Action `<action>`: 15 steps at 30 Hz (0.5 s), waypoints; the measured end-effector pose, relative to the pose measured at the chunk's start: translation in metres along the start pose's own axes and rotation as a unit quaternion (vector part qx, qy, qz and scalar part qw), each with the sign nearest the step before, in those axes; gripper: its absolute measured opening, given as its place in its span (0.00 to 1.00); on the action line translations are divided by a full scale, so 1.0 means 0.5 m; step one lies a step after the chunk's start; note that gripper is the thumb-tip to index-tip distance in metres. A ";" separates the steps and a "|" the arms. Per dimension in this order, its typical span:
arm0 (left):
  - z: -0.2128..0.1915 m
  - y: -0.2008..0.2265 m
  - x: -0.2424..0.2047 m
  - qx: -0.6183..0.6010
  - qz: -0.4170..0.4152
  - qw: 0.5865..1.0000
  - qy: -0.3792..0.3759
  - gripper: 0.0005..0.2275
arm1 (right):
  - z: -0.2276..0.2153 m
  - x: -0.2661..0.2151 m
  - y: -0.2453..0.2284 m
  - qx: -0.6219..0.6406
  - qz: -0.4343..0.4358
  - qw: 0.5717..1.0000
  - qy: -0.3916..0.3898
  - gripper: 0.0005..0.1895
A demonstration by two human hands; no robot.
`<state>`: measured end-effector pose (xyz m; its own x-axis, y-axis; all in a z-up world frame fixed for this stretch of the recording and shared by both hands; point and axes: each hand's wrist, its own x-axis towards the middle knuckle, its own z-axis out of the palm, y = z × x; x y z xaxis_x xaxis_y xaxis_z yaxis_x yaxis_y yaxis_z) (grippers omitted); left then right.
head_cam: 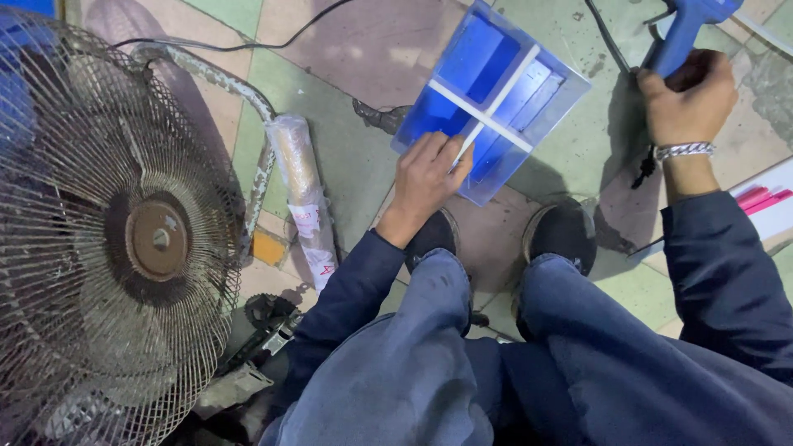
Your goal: The person uses a hot glue gun to attach white plastic strips to a clear plastic box with a blue lid. They apply glue along the edges and press the strips into place, creating internal dividers within the box.
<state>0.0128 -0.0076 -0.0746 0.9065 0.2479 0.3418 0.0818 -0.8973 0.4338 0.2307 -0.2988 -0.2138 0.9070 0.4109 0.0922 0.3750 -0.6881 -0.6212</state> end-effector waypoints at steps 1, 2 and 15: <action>-0.002 0.000 0.001 0.000 -0.002 1.000 0.002 0.09 | 0.005 0.007 0.019 -0.001 -0.003 1.000 -0.001 0.20; -0.003 0.002 0.003 -0.007 -0.004 1.000 0.004 0.09 | 0.010 0.014 0.039 -0.075 0.000 0.997 -0.019 0.24; 0.010 -0.010 -0.017 0.028 -0.024 0.998 -0.058 0.06 | -0.203 0.018 -0.193 0.482 0.228 0.816 -0.222 0.35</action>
<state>0.0066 -0.0073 -0.0840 0.9428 0.2498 0.2208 0.1464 -0.9052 0.3989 0.2222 -0.2897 -0.0740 0.6701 0.5677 -0.4782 -0.5025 -0.1272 -0.8552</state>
